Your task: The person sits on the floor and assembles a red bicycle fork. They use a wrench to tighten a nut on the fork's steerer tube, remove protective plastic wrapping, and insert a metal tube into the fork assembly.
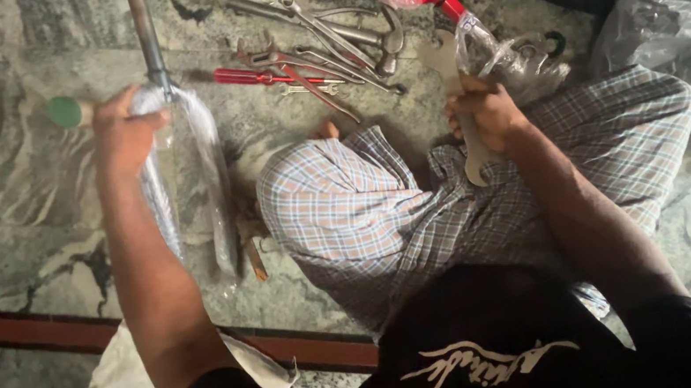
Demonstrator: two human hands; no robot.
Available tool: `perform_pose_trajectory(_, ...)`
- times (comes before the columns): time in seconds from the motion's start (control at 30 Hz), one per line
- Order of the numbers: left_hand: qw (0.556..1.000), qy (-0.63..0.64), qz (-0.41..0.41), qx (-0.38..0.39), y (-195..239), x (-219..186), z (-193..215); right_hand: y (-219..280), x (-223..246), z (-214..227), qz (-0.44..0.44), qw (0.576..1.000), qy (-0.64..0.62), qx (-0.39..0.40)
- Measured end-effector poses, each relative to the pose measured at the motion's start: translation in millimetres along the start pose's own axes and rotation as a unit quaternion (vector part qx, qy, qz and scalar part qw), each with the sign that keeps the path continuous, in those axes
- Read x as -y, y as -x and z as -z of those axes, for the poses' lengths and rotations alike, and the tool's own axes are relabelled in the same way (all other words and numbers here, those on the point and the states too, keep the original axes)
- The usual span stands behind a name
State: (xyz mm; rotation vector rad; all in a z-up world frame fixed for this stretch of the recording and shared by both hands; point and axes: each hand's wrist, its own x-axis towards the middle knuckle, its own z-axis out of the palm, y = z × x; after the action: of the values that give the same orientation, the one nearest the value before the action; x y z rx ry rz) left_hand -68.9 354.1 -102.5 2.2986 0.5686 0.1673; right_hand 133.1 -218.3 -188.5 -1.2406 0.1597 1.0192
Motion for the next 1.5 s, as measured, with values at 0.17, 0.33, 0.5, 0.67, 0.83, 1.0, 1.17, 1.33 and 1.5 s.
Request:
perform_pose_trajectory(0.17, 0.985, 0.128, 0.091, 0.068, -0.7, 43.1, -22.6, -3.7, 0.0, -13.1, -0.041, 0.998, 0.030, -0.028)
perform_pose_trajectory(0.33, 0.977, 0.020, 0.192, 0.088, -9.5, 75.4, -23.6, -13.3, -3.6, -18.9, 0.001, 1.000, 0.016, 0.005)
perform_pose_trajectory(0.5, 0.983, -0.136, 0.106, 0.063, -12.7, 73.4, -19.8, -20.6, -8.7, -13.6, 0.089, 0.980, 0.174, -0.042)
perform_pose_trajectory(0.67, 0.938, -0.343, 0.032, -0.028, -22.8, -9.0, -32.7, -18.5, -9.4, -2.9, 0.181, 0.912, 0.353, -0.105)
perform_pose_trajectory(0.83, 0.996, -0.046, -0.016, -0.073, -33.1, -142.8, -83.0, -2.5, 10.5, -5.3, 0.322, 0.807, 0.461, -0.178)
perform_pose_trajectory(1.0, 0.974, 0.173, -0.145, 0.023, -18.9, -253.9, -188.4, 12.2, 56.5, 22.1, 0.370, 0.641, 0.635, -0.222)
perform_pose_trajectory(1.17, 0.959, 0.254, -0.121, 0.034, -28.6, -286.9, -336.5, -16.9, 62.1, 61.0, 0.323, 0.649, 0.661, -0.191)
perform_pose_trajectory(1.33, 0.969, 0.242, 0.039, -0.006, -38.6, -237.9, -392.0, -44.3, 37.6, 68.5, 0.322, 0.619, 0.690, -0.192)
perform_pose_trajectory(1.5, 0.906, 0.390, 0.157, 0.057, -57.4, -252.5, -374.0, -26.0, 68.6, 35.8, 0.440, 0.624, 0.610, -0.215)
